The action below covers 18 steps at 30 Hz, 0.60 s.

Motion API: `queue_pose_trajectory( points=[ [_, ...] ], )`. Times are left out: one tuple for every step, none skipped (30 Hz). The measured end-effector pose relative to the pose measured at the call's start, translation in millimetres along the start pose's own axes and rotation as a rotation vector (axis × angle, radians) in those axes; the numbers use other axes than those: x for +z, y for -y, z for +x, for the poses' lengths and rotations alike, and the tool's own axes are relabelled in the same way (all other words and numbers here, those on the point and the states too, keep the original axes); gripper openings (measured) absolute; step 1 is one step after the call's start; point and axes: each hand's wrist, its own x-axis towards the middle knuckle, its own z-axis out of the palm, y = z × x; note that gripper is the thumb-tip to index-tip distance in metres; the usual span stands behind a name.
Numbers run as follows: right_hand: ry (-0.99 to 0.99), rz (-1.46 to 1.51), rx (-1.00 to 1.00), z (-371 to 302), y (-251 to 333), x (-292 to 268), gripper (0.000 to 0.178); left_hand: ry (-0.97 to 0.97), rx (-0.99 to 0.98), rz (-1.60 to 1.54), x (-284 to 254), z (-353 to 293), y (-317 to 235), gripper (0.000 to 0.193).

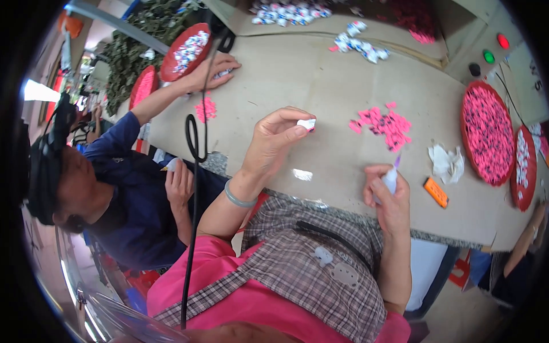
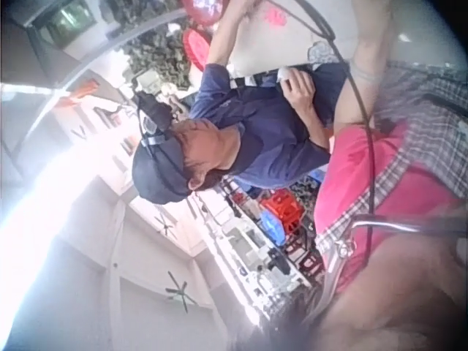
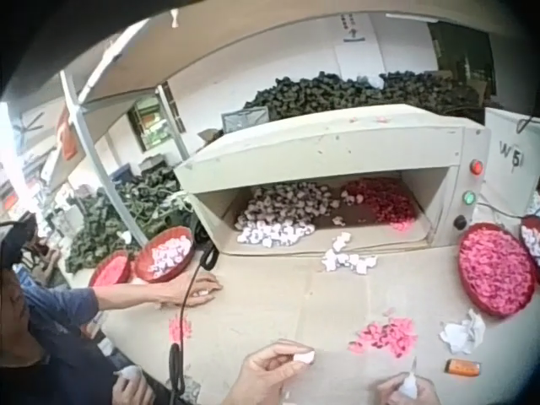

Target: The person assembles small figurines by taking figurine pieces from the table, applying glue from a bottle onto them, and attaching miniature sunglasses by hand.

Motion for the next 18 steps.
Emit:
queue_pose_trajectory(
  points=[
    [-0.025, -0.014, 0.005, -2.0, -0.1, -0.8, 0.023, -0.024, 0.051, 0.141, -6.0, 5.7, -6.8, 0.021],
    [-0.05, -0.028, 0.012, -3.4, -0.5, -0.9, 0.023, -0.036, 0.075, 0.159, -12.5, 11.0, -13.1, 0.021],
    [-0.022, -0.023, 0.003, -3.1, -1.4, -0.7, 0.023, -0.065, 0.106, 0.279, -20.0, 16.6, -18.0, 0.019],
    [-0.02, -0.025, -0.008, -3.4, -1.2, -2.3, 0.023, -0.091, 0.132, 0.393, -24.1, 22.4, -22.8, 0.018],
    [-0.02, -0.029, -0.018, -3.4, -1.1, -3.0, 0.024, -0.098, 0.147, 0.402, -28.8, 25.4, -28.6, 0.018],
    [-0.006, -0.029, -0.024, -3.9, -1.8, -3.3, 0.024, -0.143, 0.154, 0.635, -33.9, 26.7, -35.2, 0.018],
    [-0.005, -0.012, -0.022, -3.5, -2.9, -3.4, 0.024, -0.183, 0.158, 0.864, -39.0, 30.2, -40.9, 0.019],
    [-0.007, 0.003, -0.019, -1.7, -3.1, -3.5, 0.024, -0.182, 0.165, 0.865, -43.5, 34.5, -43.0, 0.019],
    [-0.01, 0.0, -0.025, 1.0, -2.1, -3.6, 0.024, -0.24, 0.206, 1.007, -48.2, 39.2, -42.5, 0.02],
    [-0.018, -0.01, -0.017, 0.8, -1.8, -2.6, 0.023, -0.294, 0.242, 1.146, -54.9, 42.6, -41.2, 0.021],
    [-0.035, -0.025, -0.003, -3.8, -1.6, -4.2, 0.022, -0.281, 0.234, 1.133, -65.8, 46.0, -36.8, 0.021],
    [-0.058, -0.033, 0.001, -4.5, -2.1, -1.8, 0.022, -0.31, 0.325, 1.27, -81.0, 50.8, -33.3, 0.022],
    [-0.043, -0.062, 0.011, -2.4, -3.2, 0.3, 0.021, -0.335, 0.421, 1.398, -88.6, 50.9, -28.1, 0.024],
    [-0.032, -0.093, 0.02, 0.0, -2.1, 0.2, 0.02, -0.305, 0.377, 1.435, -93.0, 48.8, -29.3, 0.024],
    [-0.06, -0.105, 0.016, 2.0, -0.9, -0.3, 0.02, -0.276, 0.34, 1.476, -96.7, 49.7, -32.7, 0.025],
    [-0.016, -0.095, 0.026, 3.7, -0.6, 0.5, 0.019, -0.252, 0.345, 1.458, -93.3, 50.3, -33.7, 0.025],
    [0.024, -0.082, 0.034, 4.4, -1.1, 1.2, 0.019, -0.247, 0.371, 1.575, -87.1, 48.4, -35.5, 0.026],
    [-0.005, -0.086, 0.026, 4.7, -0.8, 0.5, 0.019, -0.245, 0.402, 1.694, -77.7, 49.2, -36.4, 0.027]
  ],
)
